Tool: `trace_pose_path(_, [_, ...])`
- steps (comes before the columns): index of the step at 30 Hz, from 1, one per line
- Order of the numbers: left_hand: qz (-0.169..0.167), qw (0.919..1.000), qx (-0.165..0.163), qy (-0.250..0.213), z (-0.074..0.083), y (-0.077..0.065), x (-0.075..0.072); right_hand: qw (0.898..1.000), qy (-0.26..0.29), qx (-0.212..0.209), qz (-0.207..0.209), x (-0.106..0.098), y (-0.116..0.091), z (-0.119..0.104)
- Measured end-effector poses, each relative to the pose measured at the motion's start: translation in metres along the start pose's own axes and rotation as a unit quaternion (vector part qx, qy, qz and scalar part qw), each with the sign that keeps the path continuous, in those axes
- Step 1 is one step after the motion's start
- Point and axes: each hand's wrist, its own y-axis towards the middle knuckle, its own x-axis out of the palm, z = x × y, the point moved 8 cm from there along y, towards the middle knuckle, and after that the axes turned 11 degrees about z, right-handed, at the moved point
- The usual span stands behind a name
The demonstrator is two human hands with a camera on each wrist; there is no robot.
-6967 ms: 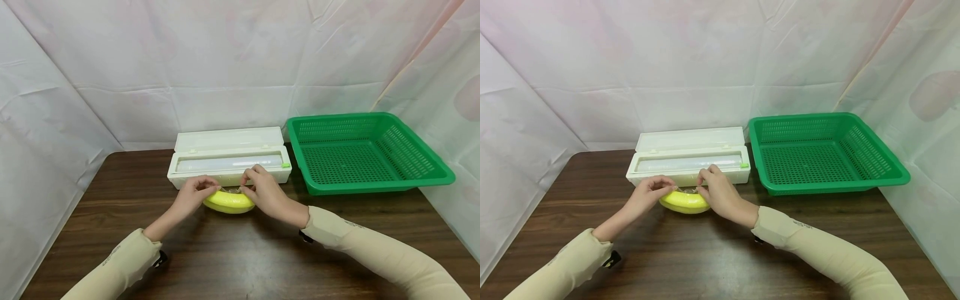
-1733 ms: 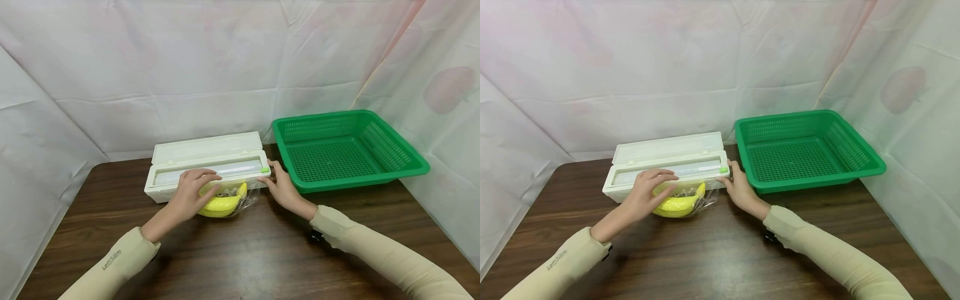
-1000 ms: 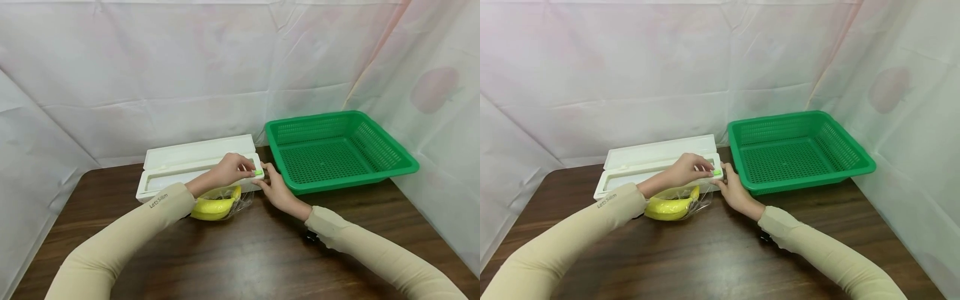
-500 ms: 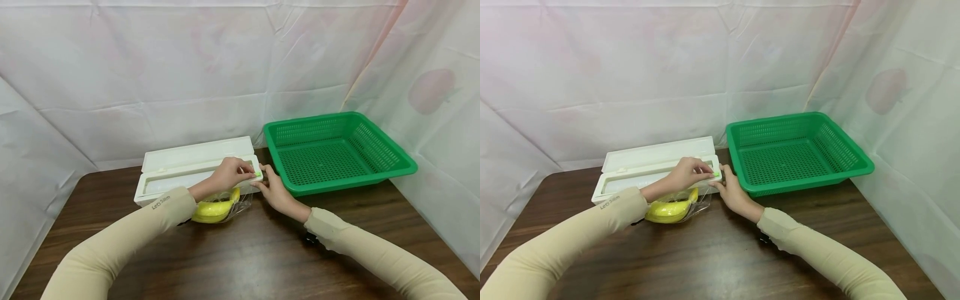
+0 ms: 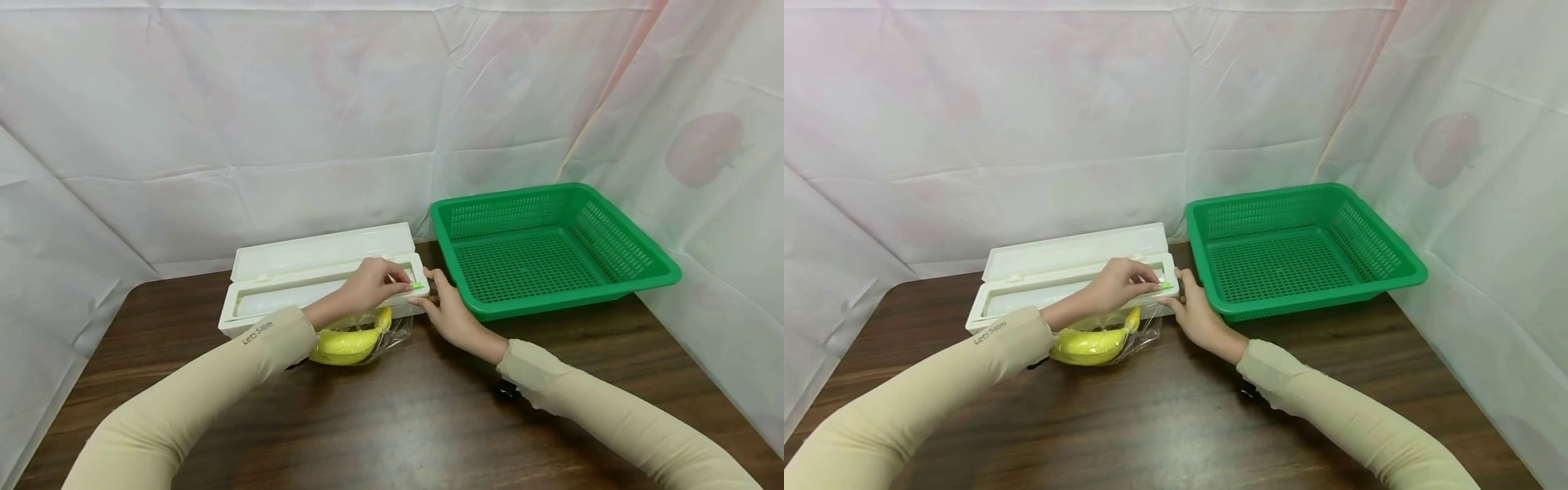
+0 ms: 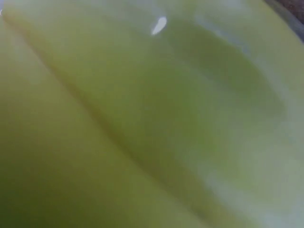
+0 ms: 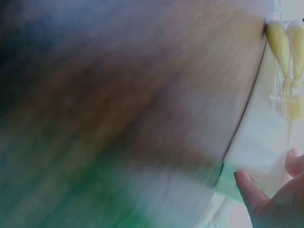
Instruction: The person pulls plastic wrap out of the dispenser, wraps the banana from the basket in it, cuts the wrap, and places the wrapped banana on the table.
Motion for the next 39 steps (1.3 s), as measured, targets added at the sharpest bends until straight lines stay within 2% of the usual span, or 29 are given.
trace_pose_path(12, [-0.017,0.9995,0.004,0.027,0.003,-0.002,-0.001,1.0,-0.019,-0.003,0.0,0.0,-0.001,-0.001])
trace_pose_path(29, [-0.023,0.998,0.044,0.04,0.005,-0.007,-0.002,1.0,-0.024,-0.014,0.002,0.0,-0.001,-0.001])
trace_pose_path(36, [-0.037,0.9951,0.065,0.065,0.008,-0.01,-0.005,1.0,-0.011,-0.019,0.003,0.0,-0.001,-0.001])
trace_pose_path(39, [-0.044,0.9939,0.057,0.083,0.007,-0.012,-0.009,1.0,-0.006,-0.02,0.004,-0.001,0.0,0.0])
